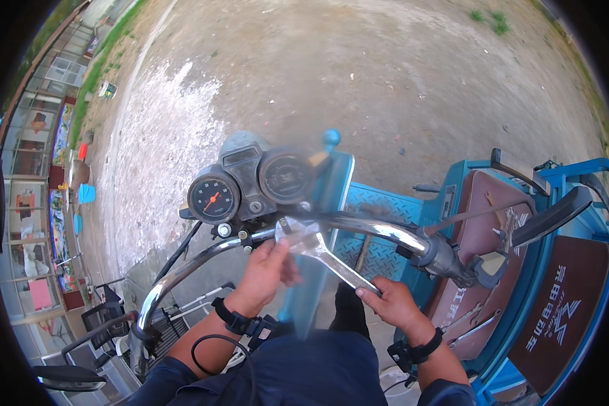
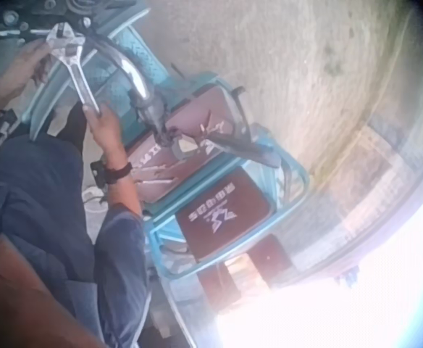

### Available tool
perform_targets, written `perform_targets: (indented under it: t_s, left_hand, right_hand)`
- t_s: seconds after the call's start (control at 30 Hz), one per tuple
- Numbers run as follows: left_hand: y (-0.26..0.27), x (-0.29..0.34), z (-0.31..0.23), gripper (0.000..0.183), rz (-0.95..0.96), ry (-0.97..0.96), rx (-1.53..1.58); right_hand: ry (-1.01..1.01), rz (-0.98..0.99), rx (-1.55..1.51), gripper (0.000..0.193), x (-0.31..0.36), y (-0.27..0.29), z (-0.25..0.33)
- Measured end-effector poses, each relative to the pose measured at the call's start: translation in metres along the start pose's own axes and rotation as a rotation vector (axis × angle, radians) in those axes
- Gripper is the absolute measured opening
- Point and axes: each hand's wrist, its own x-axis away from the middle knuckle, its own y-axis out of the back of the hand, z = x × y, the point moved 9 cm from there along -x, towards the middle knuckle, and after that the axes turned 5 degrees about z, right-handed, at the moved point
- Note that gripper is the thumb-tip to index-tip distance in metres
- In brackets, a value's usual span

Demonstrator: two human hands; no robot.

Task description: The person uses an adjustable wrench to loosen a bolt on the handlebars of a moped and then wipes the area with a cloth.

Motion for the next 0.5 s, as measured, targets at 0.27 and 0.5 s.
perform_targets:
  t_s: [0.27, 0.5]
  left_hand:
    - [0.001, 0.000, -0.009, 0.037, -0.007, -0.140, -0.015]
    - [0.027, 0.014, 0.017, 0.038, 0.058, -0.117, 0.047]
  right_hand:
    - [-0.030, -0.025, -0.065, 0.038, 0.009, -0.013, 0.005]
    - [-0.082, -0.039, -0.149, 0.035, 0.016, -0.026, 0.004]
